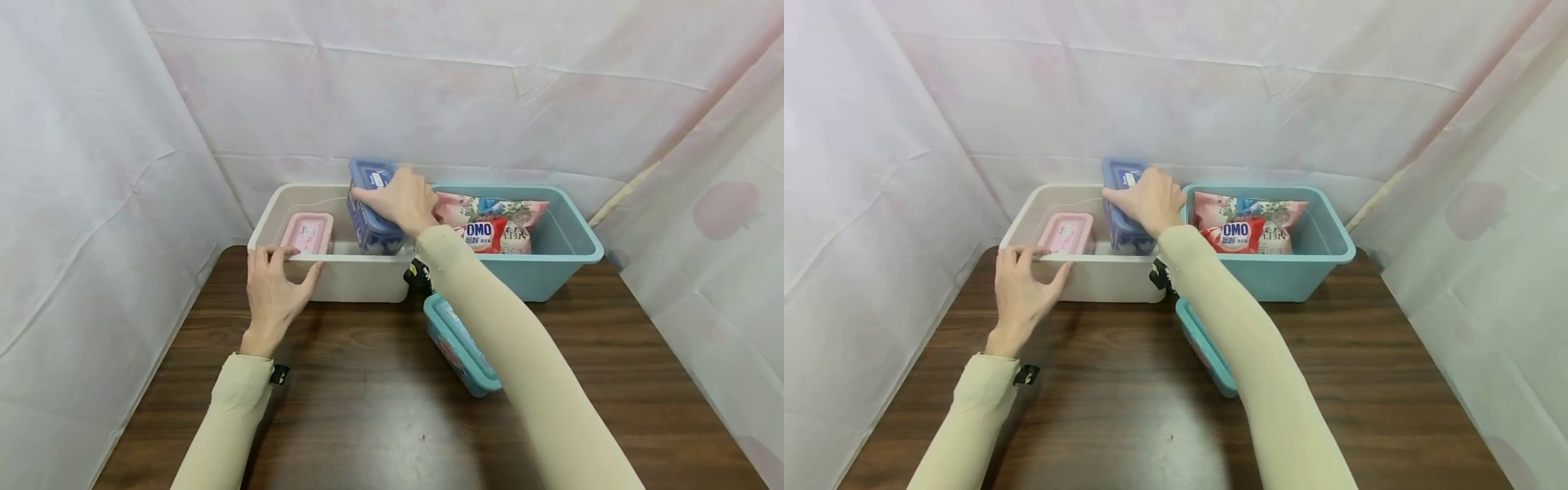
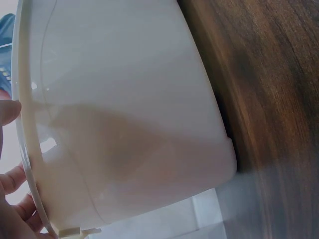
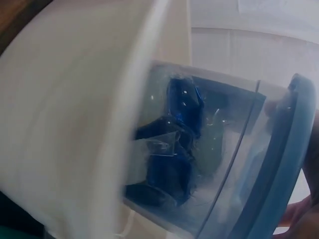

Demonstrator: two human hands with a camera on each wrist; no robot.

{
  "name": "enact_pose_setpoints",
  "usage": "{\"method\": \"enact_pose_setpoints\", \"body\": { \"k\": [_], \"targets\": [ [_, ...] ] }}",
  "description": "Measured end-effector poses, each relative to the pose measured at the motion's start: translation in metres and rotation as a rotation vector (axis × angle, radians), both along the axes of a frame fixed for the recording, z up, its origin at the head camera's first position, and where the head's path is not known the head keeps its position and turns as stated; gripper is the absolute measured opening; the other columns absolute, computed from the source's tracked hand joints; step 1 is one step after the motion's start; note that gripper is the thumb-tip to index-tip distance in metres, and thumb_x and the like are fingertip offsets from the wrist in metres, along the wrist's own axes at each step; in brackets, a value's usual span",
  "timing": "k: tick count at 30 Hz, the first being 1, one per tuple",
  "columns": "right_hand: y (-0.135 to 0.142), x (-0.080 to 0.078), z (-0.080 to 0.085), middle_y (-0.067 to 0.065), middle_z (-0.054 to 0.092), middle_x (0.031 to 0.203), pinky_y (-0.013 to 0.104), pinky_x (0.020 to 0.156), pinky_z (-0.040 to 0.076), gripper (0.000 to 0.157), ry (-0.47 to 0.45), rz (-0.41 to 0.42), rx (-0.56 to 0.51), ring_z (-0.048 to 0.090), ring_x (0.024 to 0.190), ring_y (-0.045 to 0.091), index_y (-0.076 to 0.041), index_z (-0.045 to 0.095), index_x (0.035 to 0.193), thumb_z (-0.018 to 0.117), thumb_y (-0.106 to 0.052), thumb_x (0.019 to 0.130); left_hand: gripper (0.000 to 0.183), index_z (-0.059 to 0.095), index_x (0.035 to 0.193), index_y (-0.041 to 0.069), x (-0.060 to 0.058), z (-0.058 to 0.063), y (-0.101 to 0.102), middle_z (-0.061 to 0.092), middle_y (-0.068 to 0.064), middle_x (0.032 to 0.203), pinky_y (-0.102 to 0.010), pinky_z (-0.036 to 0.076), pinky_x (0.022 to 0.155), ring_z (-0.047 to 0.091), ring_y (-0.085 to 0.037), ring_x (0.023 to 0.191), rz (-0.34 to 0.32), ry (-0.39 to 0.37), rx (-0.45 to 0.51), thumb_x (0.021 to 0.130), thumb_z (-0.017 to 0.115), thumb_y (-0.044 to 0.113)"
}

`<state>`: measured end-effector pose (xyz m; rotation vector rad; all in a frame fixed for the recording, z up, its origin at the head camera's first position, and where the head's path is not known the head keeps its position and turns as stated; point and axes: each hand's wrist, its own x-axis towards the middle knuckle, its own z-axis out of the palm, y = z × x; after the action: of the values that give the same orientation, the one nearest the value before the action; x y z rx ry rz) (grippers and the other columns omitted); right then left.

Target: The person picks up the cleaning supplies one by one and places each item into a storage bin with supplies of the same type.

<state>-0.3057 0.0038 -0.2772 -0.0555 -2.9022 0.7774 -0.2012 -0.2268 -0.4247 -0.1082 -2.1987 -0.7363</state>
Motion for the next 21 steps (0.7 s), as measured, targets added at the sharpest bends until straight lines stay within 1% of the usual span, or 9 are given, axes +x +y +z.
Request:
{"method": "enact_pose_setpoints", "body": {
  "k": [3,5,6,7,10,12,18,21],
  "targets": [
    [-0.003,-0.003,-0.013,-0.001,0.068,0.094,0.043,0.07,0.054,0.078,0.023,0.002,-0.039,0.066,0.083,0.021,-0.024,0.063,0.115,0.071,-0.086,0.069,0.057,0.071,0.108,-0.002,0.0,0.0,0.0,0.057,-0.025,0.106,-0.062,0.046,0.105,0.054,-0.05,0.114,-0.003,0.008,0.0,0.081,0.088,0.046],
    [-0.005,-0.004,-0.022,-0.001,0.067,0.093,0.041,0.067,0.053,0.078,0.042,0.001,-0.057,0.066,0.081,0.02,-0.022,0.062,0.115,0.072,-0.086,0.07,0.057,0.07,0.108,-0.002,0.0,-0.001,0.001,0.057,-0.025,0.106,-0.062,0.043,0.114,0.054,-0.05,0.115,-0.006,0.009,-0.002,0.081,0.088,0.045],
    [-0.006,-0.004,-0.025,0.0,0.067,0.092,0.041,0.066,0.053,0.078,0.047,-0.004,-0.061,0.065,0.081,0.021,-0.021,0.062,0.114,0.073,-0.085,0.07,0.057,0.07,0.108,-0.002,0.0,-0.001,0.001,0.057,-0.025,0.107,-0.062,0.043,0.115,0.054,-0.05,0.115,-0.008,0.008,-0.005,0.082,0.088,0.045],
    [-0.007,-0.004,-0.028,0.0,0.066,0.092,0.041,0.066,0.053,0.078,0.048,-0.009,-0.059,0.064,0.082,0.021,-0.021,0.061,0.112,0.073,-0.085,0.07,0.057,0.07,0.108,-0.002,0.0,-0.001,0.002,0.057,-0.025,0.107,-0.062,0.04,0.119,0.054,-0.051,0.116,-0.01,0.006,-0.007,0.082,0.088,0.045],
    [-0.011,-0.003,-0.035,0.001,0.065,0.092,0.04,0.069,0.053,0.076,0.028,-0.015,-0.045,0.063,0.084,0.021,-0.02,0.061,0.106,0.072,-0.085,0.07,0.057,0.071,0.108,-0.002,0.0,-0.002,0.003,0.058,-0.026,0.108,-0.063,0.038,0.121,0.055,-0.051,0.116,-0.013,0.003,-0.01,0.082,0.088,0.045],
    [-0.014,-0.003,-0.039,0.0,0.065,0.091,0.042,0.071,0.052,0.074,0.004,-0.018,-0.036,0.062,0.084,0.021,-0.02,0.061,0.103,0.072,-0.085,0.07,0.057,0.071,0.109,-0.002,0.0,-0.001,0.003,0.059,-0.026,0.108,-0.063,0.042,0.116,0.055,-0.05,0.115,-0.009,0.003,-0.009,0.082,0.088,0.045],
    [-0.025,-0.005,-0.052,0.001,0.066,0.085,0.041,0.07,0.052,0.068,-0.044,-0.01,0.0,0.064,0.078,0.021,-0.019,0.063,0.091,0.071,-0.085,0.072,0.058,0.071,0.109,-0.002,0.001,0.001,0.002,0.058,-0.025,0.109,-0.063,0.045,0.11,0.054,-0.049,0.115,-0.001,0.003,-0.007,0.081,0.088,0.046],
    [-0.03,-0.006,-0.058,0.002,0.065,0.085,0.041,0.072,0.051,0.067,-0.063,-0.003,0.02,0.063,0.079,0.021,-0.019,0.063,0.088,0.07,-0.083,0.073,0.057,0.071,0.108,-0.002,0.001,0.0,0.001,0.058,-0.025,0.108,-0.063,0.046,0.105,0.054,-0.049,0.113,-0.001,0.008,-0.011,0.081,0.088,0.045]
  ]
}}
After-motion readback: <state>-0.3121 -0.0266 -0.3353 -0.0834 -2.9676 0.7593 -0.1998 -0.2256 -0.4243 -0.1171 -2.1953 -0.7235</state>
